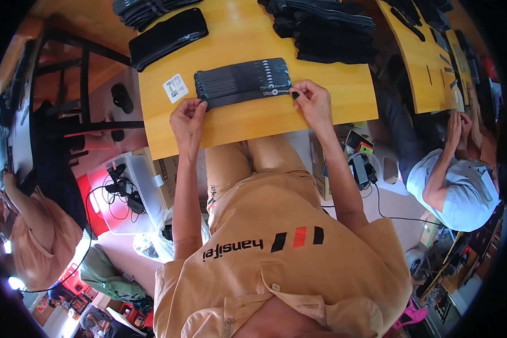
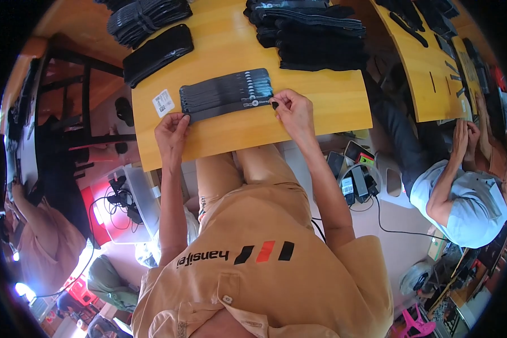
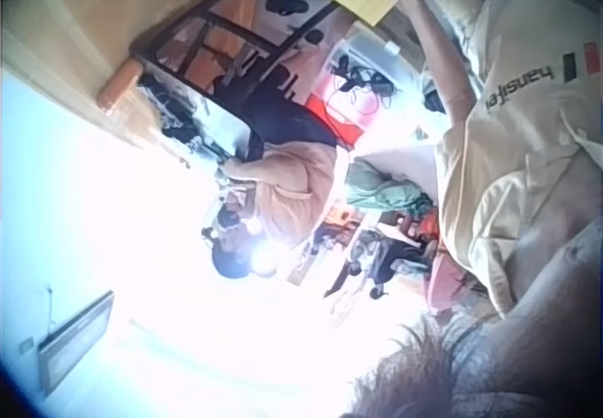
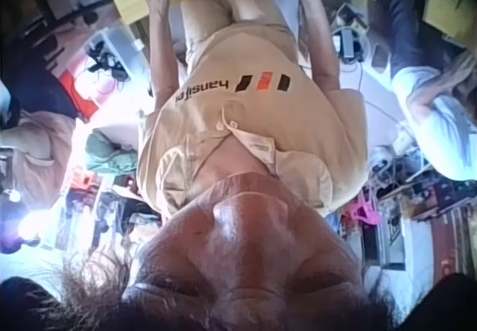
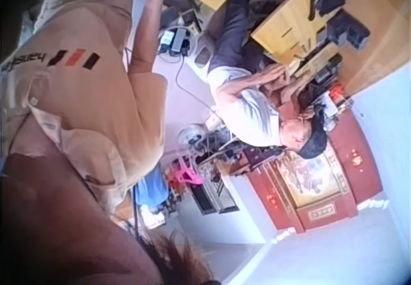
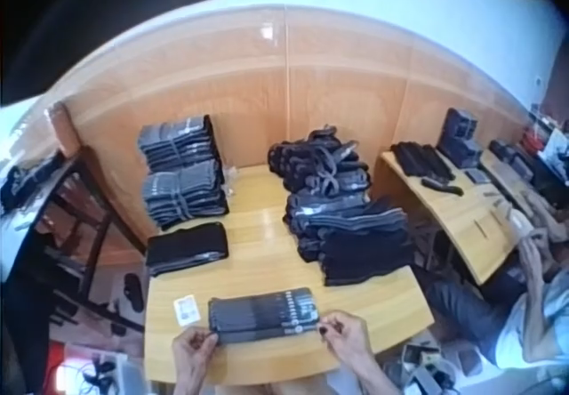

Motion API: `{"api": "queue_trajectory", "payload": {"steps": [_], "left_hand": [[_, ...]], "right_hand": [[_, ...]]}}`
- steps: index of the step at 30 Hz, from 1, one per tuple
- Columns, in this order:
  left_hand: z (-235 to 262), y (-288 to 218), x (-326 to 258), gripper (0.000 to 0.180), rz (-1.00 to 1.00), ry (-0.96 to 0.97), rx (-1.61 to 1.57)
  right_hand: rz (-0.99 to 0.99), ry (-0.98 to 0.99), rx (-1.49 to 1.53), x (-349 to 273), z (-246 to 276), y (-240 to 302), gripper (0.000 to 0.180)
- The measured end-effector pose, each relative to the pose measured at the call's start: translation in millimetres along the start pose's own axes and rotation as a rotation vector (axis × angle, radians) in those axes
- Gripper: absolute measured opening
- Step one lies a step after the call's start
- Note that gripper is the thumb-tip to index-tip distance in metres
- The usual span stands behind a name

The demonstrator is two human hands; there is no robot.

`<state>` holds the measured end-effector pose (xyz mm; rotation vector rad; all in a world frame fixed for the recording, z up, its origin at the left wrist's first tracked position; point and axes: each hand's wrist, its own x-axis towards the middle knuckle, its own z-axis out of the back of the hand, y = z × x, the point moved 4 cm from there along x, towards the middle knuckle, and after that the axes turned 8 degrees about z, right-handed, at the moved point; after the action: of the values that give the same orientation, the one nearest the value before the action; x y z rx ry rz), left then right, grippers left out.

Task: Assembling plastic buckles and clips onto black fabric straps at a manufacturing workstation.

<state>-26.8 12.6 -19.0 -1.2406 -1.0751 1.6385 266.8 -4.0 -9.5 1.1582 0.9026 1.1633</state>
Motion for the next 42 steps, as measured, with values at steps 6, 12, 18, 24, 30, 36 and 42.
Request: {"api": "queue_trajectory", "payload": {"steps": [6,12,18,24,30,36,42], "left_hand": [[-1,-3,-2,0.01,0.003,-0.048,0.065],[-3,-8,-2,0.011,0.011,-0.057,0.103],[-5,-11,-2,0.012,0.017,-0.069,0.134],[-5,-9,-1,0.011,-0.006,-0.091,0.172],[-4,-5,1,0.011,-0.02,-0.084,0.159],[-4,-6,1,0.012,-0.005,-0.098,0.184],[-5,-10,0,0.013,-0.001,-0.103,0.182]], "right_hand": [[0.007,0.032,-0.15,2,0,2,0.004],[0.017,-0.034,-0.175,3,0,-2,0.005],[-0.021,-0.048,-0.227,5,-1,1,0.008],[-0.033,-0.04,-0.233,4,-1,4,0.008],[-0.008,-0.03,-0.242,4,0,4,0.006],[0.009,-0.033,-0.295,5,-1,8,0.005],[-0.005,-0.027,-0.322,6,-2,10,0.006]]}}
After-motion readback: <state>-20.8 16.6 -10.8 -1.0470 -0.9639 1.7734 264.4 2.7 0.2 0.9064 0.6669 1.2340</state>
